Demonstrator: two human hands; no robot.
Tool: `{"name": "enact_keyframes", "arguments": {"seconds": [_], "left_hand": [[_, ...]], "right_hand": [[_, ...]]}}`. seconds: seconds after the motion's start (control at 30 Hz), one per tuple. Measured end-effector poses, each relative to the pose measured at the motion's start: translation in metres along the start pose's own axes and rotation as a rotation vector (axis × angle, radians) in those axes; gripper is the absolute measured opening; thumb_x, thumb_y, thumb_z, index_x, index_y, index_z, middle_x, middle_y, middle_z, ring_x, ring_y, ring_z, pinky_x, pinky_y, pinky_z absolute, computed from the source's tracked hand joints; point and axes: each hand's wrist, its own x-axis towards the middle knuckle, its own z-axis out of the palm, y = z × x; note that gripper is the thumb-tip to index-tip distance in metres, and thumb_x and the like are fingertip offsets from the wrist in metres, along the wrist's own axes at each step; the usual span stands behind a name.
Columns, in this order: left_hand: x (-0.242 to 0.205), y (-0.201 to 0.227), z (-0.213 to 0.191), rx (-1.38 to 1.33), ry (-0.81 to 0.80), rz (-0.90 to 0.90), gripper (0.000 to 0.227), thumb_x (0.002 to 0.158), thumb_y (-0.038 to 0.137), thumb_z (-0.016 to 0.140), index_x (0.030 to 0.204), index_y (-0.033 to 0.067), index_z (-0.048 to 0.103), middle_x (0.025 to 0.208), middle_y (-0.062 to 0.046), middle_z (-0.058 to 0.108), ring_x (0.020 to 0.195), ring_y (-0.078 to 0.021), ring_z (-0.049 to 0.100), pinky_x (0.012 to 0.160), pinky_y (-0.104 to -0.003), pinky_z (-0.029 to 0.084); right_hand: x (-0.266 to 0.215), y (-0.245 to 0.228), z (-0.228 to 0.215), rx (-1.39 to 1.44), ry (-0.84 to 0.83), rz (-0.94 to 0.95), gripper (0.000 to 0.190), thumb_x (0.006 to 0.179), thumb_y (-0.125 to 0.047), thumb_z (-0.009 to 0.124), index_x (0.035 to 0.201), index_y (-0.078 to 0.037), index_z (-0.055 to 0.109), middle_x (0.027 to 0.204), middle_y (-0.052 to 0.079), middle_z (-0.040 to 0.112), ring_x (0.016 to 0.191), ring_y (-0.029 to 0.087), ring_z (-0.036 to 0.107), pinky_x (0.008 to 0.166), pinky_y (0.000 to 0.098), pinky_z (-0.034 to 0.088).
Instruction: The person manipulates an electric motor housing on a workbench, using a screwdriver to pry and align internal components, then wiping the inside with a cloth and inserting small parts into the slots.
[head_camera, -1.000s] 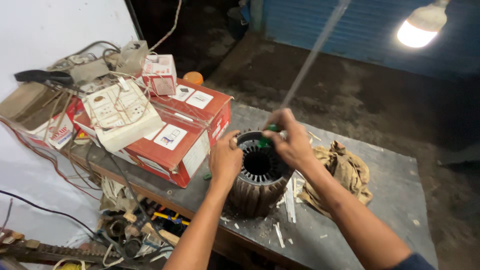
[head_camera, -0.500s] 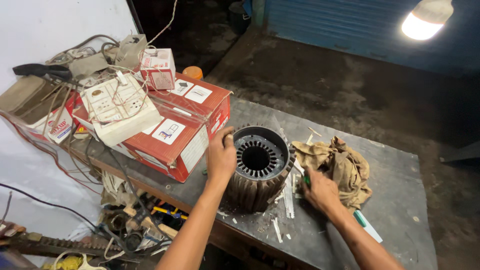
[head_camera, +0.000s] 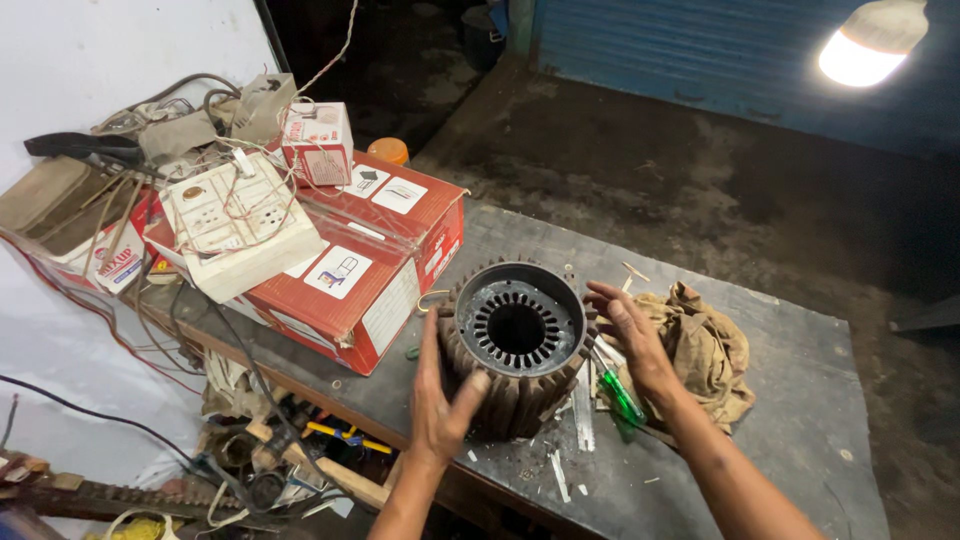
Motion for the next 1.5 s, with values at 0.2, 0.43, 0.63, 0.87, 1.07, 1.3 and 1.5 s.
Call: {"name": "enact_keyframes", "arguments": {"seconds": [0.2, 0.43, 0.63, 0.87, 1.07, 1.3, 1.5], "left_hand": [[0.003, -0.003, -0.008, 0.152, -0.100, -0.066, 0.143, 0.067, 0.065, 0.083, 0.161, -0.0099, 0.007, 0.164, -0.035, 0.026, 0.155, -0.0423, 0.027, 0.124, -0.046, 0.022], [0.002, -0.020, 0.015, 0.260, -0.004, 0.036, 0.142, 0.073, 0.079, 0.068, 0.161, -0.0112, 0.002, 0.164, -0.035, 0.023, 0.154, -0.0456, 0.030, 0.127, -0.048, 0.025], [-0.009, -0.018, 0.020, 0.192, 0.039, 0.024, 0.134, 0.086, 0.082, 0.055, 0.161, -0.0122, -0.002, 0.170, -0.037, 0.013, 0.160, -0.0496, 0.017, 0.130, -0.053, 0.013], [-0.005, -0.041, 0.025, 0.121, 0.184, 0.029, 0.137, 0.080, 0.090, 0.051, 0.162, -0.0106, 0.010, 0.167, -0.031, 0.026, 0.157, -0.0406, 0.030, 0.129, -0.046, 0.022], [0.005, -0.093, -0.045, -0.373, -0.074, -0.156, 0.129, 0.076, 0.086, 0.063, 0.160, -0.0063, 0.027, 0.152, -0.022, 0.049, 0.139, -0.0310, 0.049, 0.117, -0.042, 0.038], [-0.024, -0.104, -0.061, -0.489, -0.149, -0.167, 0.098, 0.097, 0.073, 0.048, 0.155, -0.0061, 0.037, 0.153, -0.016, 0.053, 0.143, -0.0246, 0.048, 0.121, -0.037, 0.032], [-0.023, -0.086, -0.060, -0.532, -0.075, -0.220, 0.089, 0.100, 0.061, 0.051, 0.154, -0.0095, 0.039, 0.149, -0.020, 0.054, 0.138, -0.0283, 0.051, 0.118, -0.040, 0.035]], "right_hand": [[0.036, 0.043, 0.024, 0.433, -0.160, 0.128, 0.096, 0.086, -0.081, 0.046, 0.148, -0.009, 0.050, 0.130, 0.013, 0.065, 0.111, 0.022, 0.065, 0.093, 0.0353, 0.054], [0.070, 0.133, 0.006, 0.585, 0.044, 0.431, 0.090, 0.088, -0.086, 0.049, 0.117, -0.005, 0.073, 0.097, 0.011, 0.074, 0.079, 0.020, 0.067, 0.065, 0.0317, 0.052], [0.094, 0.124, 0.014, 0.636, -0.072, 0.392, 0.070, 0.092, -0.069, 0.059, 0.112, -0.003, 0.070, 0.096, 0.012, 0.073, 0.081, 0.022, 0.067, 0.071, 0.0357, 0.055], [0.082, 0.101, 0.031, 0.764, -0.055, 0.327, 0.053, 0.098, -0.053, 0.065, 0.109, -0.001, 0.068, 0.097, 0.012, 0.072, 0.083, 0.024, 0.067, 0.075, 0.0389, 0.057], [-0.021, 0.047, 0.107, 0.694, 0.358, 0.473, 0.065, 0.093, -0.057, 0.054, 0.128, -0.003, 0.064, 0.109, 0.013, 0.069, 0.093, 0.026, 0.065, 0.077, 0.0384, 0.052], [-0.059, -0.008, 0.138, 0.424, 0.393, 0.119, 0.073, 0.092, -0.053, 0.047, 0.144, -0.002, 0.045, 0.127, 0.014, 0.059, 0.116, 0.026, 0.055, 0.100, 0.0389, 0.043], [-0.061, 0.007, 0.120, 0.132, 0.256, -0.084, 0.085, 0.096, -0.063, 0.042, 0.150, 0.002, 0.041, 0.146, 0.020, 0.050, 0.138, 0.030, 0.044, 0.117, 0.0395, 0.031]]}}
